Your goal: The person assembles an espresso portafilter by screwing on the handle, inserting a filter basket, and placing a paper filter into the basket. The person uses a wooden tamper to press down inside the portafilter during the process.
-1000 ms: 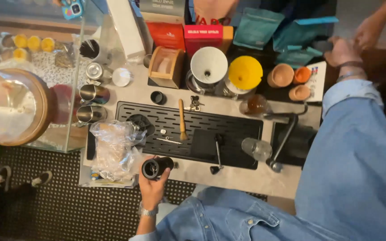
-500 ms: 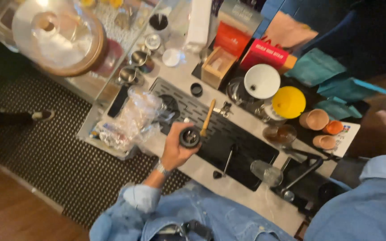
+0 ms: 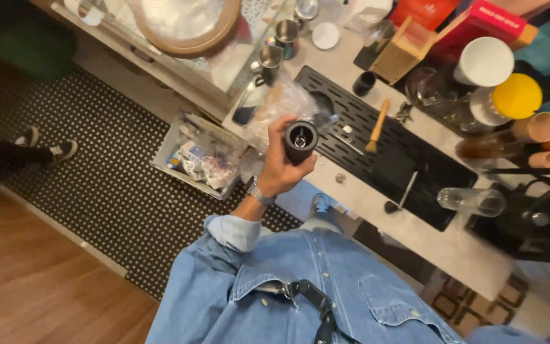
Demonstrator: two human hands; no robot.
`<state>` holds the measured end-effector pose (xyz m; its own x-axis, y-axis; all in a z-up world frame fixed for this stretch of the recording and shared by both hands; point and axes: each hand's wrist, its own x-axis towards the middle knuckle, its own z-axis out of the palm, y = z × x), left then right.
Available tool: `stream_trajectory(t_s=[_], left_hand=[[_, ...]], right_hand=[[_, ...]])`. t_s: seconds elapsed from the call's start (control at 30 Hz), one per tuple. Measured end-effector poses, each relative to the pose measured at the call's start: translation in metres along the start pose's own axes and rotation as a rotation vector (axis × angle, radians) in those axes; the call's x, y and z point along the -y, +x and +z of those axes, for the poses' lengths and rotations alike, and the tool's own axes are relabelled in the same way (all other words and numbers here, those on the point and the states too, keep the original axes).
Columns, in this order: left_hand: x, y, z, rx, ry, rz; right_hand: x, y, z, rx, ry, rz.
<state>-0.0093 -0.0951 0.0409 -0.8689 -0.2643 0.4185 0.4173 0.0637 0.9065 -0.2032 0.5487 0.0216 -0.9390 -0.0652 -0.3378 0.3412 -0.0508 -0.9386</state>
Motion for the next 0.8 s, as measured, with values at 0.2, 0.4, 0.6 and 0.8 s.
stream_trajectory(t_s=[0.2,0.4,0.6,0.8], left_hand=[[-0.038,-0.028,-0.121,0.09,0.023,0.088],[-0.07,-0.066,-0.218,0.09,0.124,0.149],[-0.054,-0.1,-0.267,0.005,0.324,0.046],[-0.069,-0.107,-0.286,-0.068,0.355,-0.018]], right_hand=[[0.006,-0.117,0.337,0.119,0.582,-0.053],[-0.013,-0.229,0.621,0.18,0.668,0.071],[-0.038,-0.255,0.753,0.407,0.544,-0.602],[-0.079,-0.237,0.804,0.6,0.691,-0.622]])
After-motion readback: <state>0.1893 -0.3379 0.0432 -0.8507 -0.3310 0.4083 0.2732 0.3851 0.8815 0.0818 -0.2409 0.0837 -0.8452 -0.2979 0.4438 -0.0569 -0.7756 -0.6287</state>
